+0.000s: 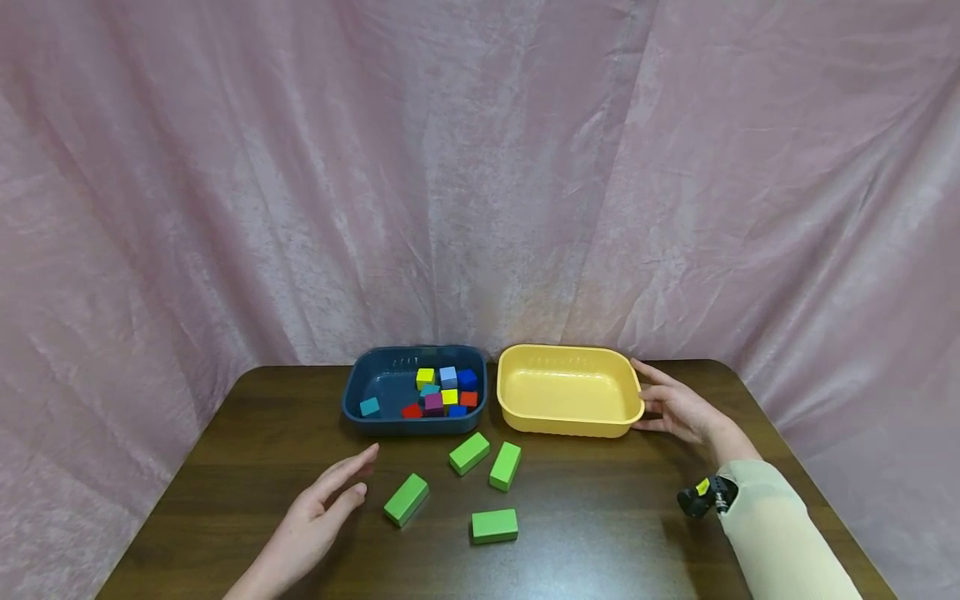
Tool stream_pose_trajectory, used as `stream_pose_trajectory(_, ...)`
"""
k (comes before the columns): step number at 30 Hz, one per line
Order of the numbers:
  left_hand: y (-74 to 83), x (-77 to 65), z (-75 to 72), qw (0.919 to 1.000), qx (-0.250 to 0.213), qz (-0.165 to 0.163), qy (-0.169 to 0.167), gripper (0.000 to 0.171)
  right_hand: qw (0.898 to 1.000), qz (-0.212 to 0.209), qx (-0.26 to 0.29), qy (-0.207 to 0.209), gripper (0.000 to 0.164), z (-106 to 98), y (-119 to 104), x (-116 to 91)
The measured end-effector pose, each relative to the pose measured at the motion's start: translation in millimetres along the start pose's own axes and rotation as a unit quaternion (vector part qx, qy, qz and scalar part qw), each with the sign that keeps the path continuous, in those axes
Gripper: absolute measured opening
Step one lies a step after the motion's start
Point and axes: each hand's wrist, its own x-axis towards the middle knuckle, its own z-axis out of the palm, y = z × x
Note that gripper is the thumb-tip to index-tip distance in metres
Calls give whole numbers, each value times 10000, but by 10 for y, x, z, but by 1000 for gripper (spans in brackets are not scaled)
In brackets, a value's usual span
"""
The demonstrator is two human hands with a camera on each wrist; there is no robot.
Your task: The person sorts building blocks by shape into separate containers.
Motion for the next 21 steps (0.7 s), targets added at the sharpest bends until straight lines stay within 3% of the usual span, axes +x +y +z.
stream_pose_trajectory(4, 12, 6, -14, 9998, 130, -115, 1, 45, 10000, 14, -32, 3, 75, 6, -5, 0)
stream_pose_trajectory(13, -46, 17, -12, 9898, 1255, -656, 129, 47, 9999, 1, -134, 72, 75, 44, -9, 6)
stream_pose_trajectory(17, -61, 8, -5, 9816, 1731, -772, 209, 47, 9998, 14, -169, 71, 75, 50, -16, -16)
stream_pose_trajectory(21, -53, -10, 46, 9653, 2498, -728, 218, 44, 9999, 25, -141, 38, 75, 49, -14, -22)
